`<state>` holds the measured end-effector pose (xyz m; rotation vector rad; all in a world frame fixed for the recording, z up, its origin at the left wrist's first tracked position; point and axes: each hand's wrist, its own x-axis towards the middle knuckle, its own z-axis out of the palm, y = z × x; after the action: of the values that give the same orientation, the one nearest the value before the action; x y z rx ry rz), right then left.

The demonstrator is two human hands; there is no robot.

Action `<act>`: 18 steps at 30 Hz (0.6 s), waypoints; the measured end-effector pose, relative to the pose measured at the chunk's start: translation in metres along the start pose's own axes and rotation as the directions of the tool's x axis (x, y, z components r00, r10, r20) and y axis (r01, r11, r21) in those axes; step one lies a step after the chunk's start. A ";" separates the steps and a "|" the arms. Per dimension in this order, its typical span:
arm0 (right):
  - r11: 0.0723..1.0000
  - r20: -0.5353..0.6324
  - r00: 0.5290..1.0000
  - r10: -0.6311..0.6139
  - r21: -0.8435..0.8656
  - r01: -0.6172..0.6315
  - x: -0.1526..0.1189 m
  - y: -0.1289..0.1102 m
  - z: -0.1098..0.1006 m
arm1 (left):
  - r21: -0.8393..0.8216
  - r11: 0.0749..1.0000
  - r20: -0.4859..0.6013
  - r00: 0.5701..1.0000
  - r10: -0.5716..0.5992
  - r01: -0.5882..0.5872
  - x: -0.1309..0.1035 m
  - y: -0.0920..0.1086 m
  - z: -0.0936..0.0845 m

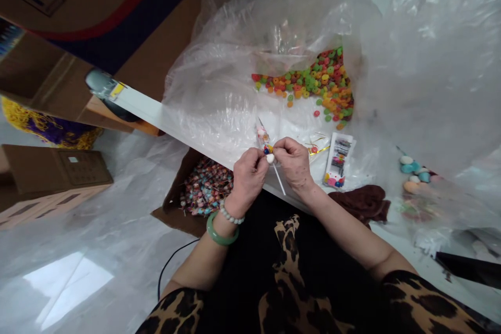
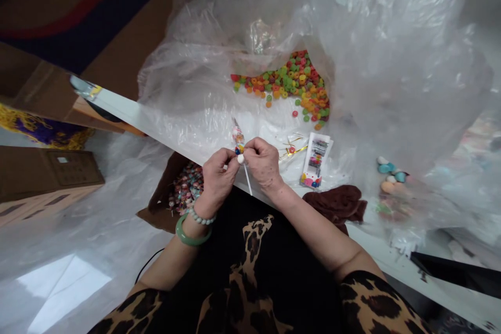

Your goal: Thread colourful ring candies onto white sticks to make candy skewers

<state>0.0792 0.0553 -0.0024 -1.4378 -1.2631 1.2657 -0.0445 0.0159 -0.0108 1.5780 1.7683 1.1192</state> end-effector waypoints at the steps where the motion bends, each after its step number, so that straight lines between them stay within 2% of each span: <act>1: 0.999 0.004 1.000 0.011 0.032 -0.011 0.000 0.001 0.001 | 0.041 0.999 -0.038 0.999 -0.012 0.014 0.000 0.000 0.002; 5: 0.989 0.073 0.996 0.055 0.137 -0.065 -0.002 0.005 -0.002 | 0.070 0.996 -0.143 0.989 -0.047 0.057 0.000 0.001 0.005; 10: 0.967 0.223 0.969 0.105 0.205 -0.152 -0.010 0.004 -0.005 | 0.060 0.998 -0.202 0.978 0.042 -0.031 -0.001 0.002 0.001; 15: 0.826 0.403 0.881 0.246 0.388 -0.408 -0.013 0.002 0.001 | 0.073 0.994 -0.200 0.975 0.097 -0.083 -0.004 0.003 0.003; 18: 0.776 0.407 0.871 0.276 0.440 -0.452 -0.012 0.001 0.006 | 0.044 0.995 -0.183 0.978 0.095 -0.088 -0.004 0.003 0.003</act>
<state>0.0740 0.0429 -0.0017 -1.1250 -0.7326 2.0041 -0.0393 0.0126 -0.0104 1.6367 1.8590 1.3230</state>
